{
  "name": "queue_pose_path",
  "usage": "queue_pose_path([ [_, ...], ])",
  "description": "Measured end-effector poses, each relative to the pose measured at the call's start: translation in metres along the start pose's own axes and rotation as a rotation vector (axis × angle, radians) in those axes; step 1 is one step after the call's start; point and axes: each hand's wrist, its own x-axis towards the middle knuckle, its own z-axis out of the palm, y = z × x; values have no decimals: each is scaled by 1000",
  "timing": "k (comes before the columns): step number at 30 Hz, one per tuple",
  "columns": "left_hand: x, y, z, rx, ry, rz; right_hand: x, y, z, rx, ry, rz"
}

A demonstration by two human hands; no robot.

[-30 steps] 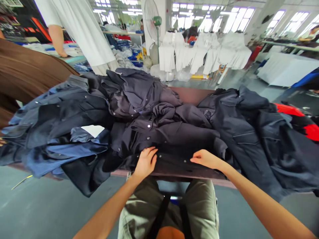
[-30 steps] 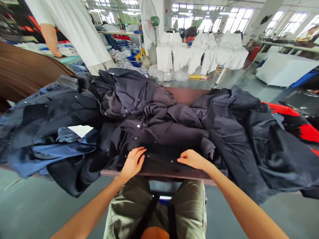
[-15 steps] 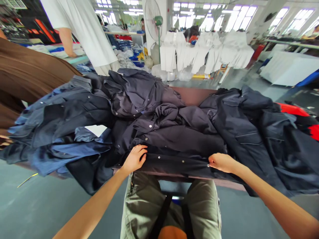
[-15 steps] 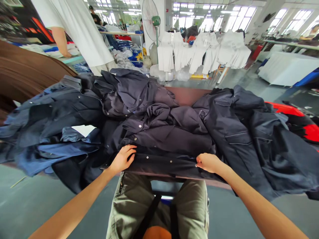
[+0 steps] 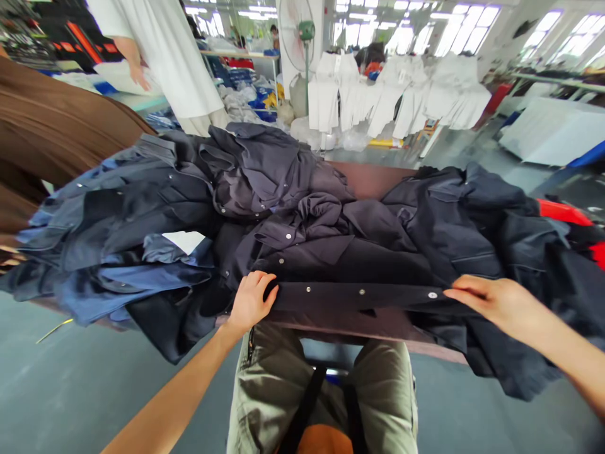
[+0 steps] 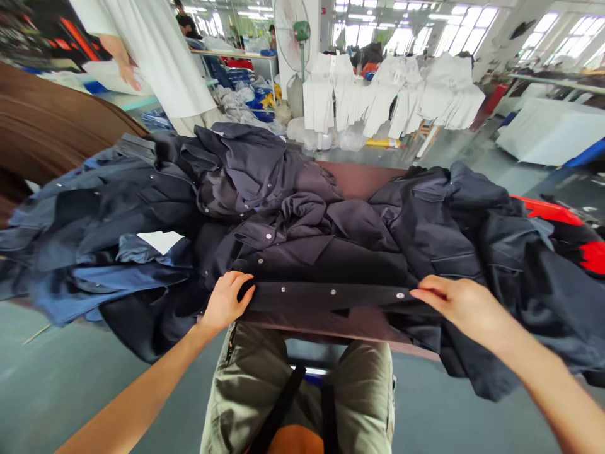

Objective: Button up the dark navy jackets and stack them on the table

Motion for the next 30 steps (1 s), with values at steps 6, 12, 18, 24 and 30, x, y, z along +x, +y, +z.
queue_pose_path([
  [6,-34,-26,-37,17,-213,-113,25,20,8,-575,103,-52],
  [12,-78,-79,-56,-236,-251,-210,1,-92,101,-85,222,-365],
  [18,-71,-80,-81,-489,-149,-522,-10,-133,164,133,170,-469],
  [24,-27,-86,-130,-240,-196,-375,-8,-111,177,164,159,-474],
  [30,10,-55,-80,319,-298,-163,-8,-138,163,121,171,-359],
])
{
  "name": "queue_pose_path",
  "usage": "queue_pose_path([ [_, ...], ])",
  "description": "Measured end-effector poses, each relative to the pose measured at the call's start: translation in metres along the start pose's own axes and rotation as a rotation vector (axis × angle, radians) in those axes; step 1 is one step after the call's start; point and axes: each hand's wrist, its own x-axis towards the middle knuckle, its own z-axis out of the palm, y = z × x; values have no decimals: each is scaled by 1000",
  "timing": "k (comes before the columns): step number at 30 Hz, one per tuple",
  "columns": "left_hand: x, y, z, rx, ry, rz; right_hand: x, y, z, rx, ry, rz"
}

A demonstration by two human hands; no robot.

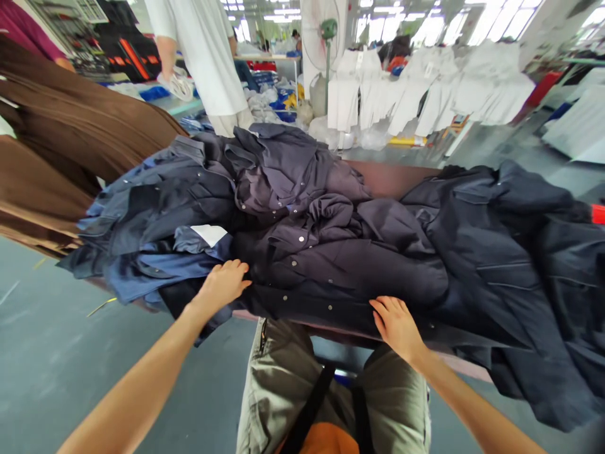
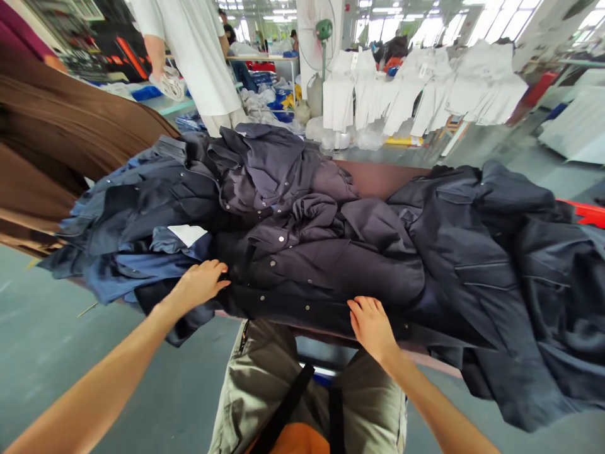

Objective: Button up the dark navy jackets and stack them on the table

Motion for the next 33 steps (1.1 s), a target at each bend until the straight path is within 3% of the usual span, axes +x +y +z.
queue_pose_path([
  [2,8,47,13,-14,117,97,7,-23,-5,18,20,4],
  [5,22,117,31,-172,133,446,15,-60,-2,146,-2,-131],
  [7,37,150,43,-187,96,596,16,-78,9,183,-42,-201],
  [9,54,167,54,-148,64,596,11,-87,23,156,-69,-215],
  [12,73,169,61,-121,16,551,2,-88,38,103,-102,-182],
  [16,80,159,54,-98,-29,615,2,-79,41,82,-162,-162],
  [22,89,161,53,0,-29,663,25,-68,43,42,-180,-136],
  [27,108,169,48,71,-93,696,45,-57,49,-2,-181,-130],
  [30,118,177,37,-6,-107,600,57,-51,53,-24,-176,-110],
  [33,106,191,27,-88,-29,441,61,-49,55,-30,-164,-100],
])
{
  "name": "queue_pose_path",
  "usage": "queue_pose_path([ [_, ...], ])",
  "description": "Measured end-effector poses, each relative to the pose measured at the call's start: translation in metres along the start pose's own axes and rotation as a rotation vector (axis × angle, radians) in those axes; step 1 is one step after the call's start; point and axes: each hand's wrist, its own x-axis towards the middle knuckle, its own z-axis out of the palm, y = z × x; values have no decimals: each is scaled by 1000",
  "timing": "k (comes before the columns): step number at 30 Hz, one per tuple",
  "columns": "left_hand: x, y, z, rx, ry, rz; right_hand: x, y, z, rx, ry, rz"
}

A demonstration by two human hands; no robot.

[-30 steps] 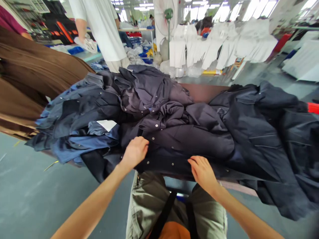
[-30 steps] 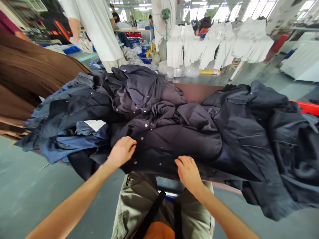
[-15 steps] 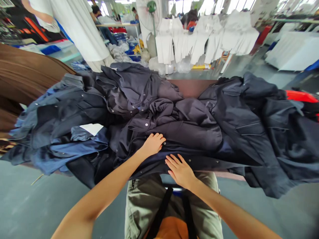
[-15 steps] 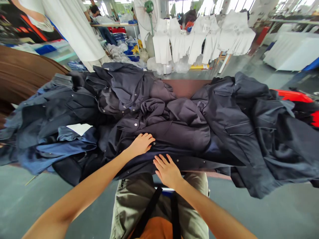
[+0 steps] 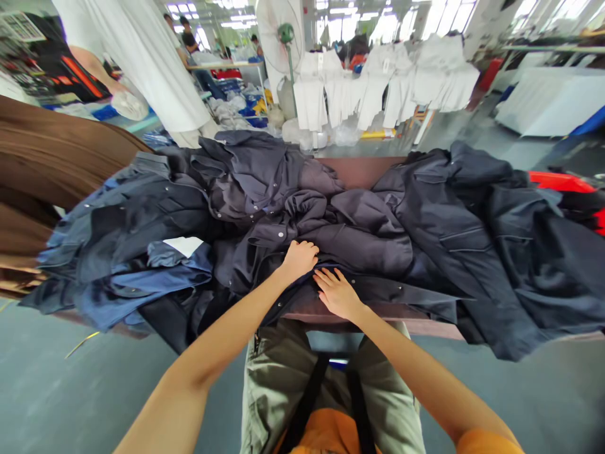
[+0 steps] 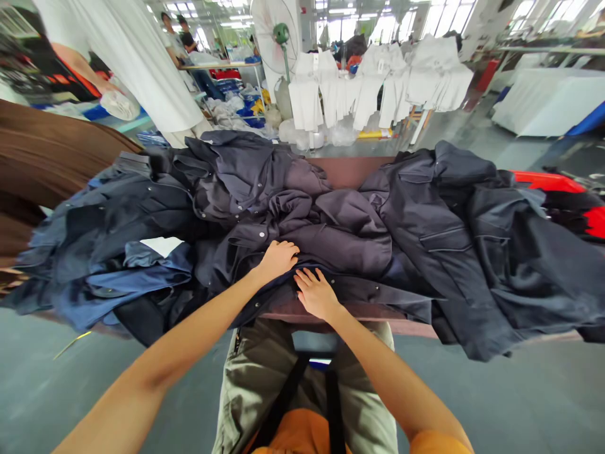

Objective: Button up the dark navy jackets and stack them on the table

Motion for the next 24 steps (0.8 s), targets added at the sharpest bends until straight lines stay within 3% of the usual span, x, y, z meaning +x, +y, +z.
queue_pose_path([
  [3,-32,31,12,-149,268,-153,-5,-3,-1,2,16,13],
  [6,-73,51,43,-344,462,-232,-17,-6,-5,28,-22,55],
  [8,-90,48,62,-416,456,-205,-25,-5,-8,42,-31,53],
  [10,-92,32,72,-482,404,-121,-33,-2,-12,38,-11,7],
  [14,-69,-17,75,-513,351,75,-40,7,-18,20,-24,-71],
  [17,-52,-38,71,-415,329,177,-38,9,-20,39,-39,-51],
  [24,-60,-25,62,-278,311,307,-33,1,-16,162,59,61],
])
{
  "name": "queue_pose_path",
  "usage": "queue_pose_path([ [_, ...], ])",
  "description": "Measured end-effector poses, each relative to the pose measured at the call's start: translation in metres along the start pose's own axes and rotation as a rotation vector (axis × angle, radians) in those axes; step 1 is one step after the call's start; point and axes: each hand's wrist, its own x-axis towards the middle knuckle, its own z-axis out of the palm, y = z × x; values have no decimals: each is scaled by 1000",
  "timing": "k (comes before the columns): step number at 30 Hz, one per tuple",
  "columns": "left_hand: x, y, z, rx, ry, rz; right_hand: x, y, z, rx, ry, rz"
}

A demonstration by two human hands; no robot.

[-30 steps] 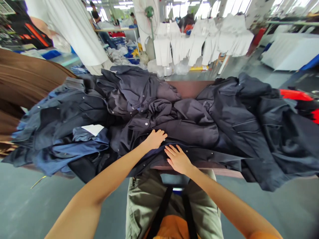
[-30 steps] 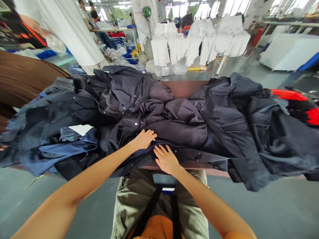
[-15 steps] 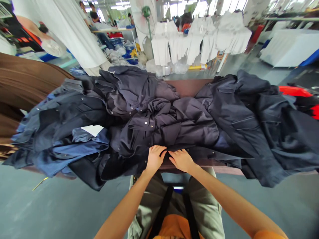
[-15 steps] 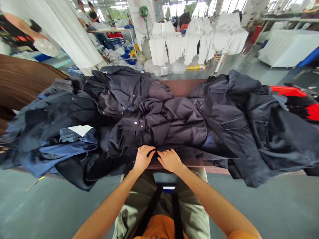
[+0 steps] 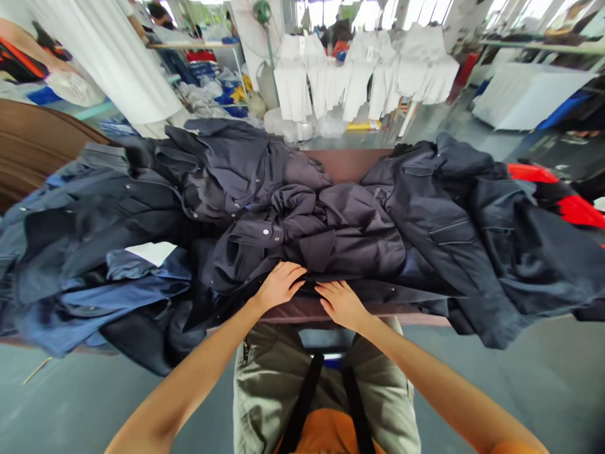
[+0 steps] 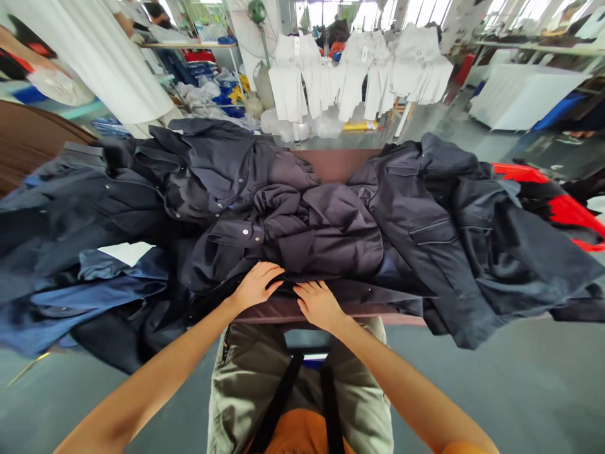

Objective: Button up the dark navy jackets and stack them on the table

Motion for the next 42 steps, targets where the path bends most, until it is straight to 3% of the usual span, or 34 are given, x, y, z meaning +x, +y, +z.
queue_pose_path([
  [4,1,10,-3,-26,3,58,3,-5,2,6,57,31],
  [7,4,6,-4,-64,18,94,4,-7,2,-2,115,63],
  [11,5,-6,-2,-69,53,31,-3,-8,3,6,148,16],
  [15,6,-5,-2,-89,0,-35,-12,-16,5,29,175,27],
  [24,-3,8,-18,-84,-84,-37,-7,-39,9,-5,-12,8],
  [33,-15,25,-8,-30,-89,-28,-10,-39,17,-28,-18,31],
  [42,-15,26,-4,-19,-97,-120,0,-44,4,106,153,13],
])
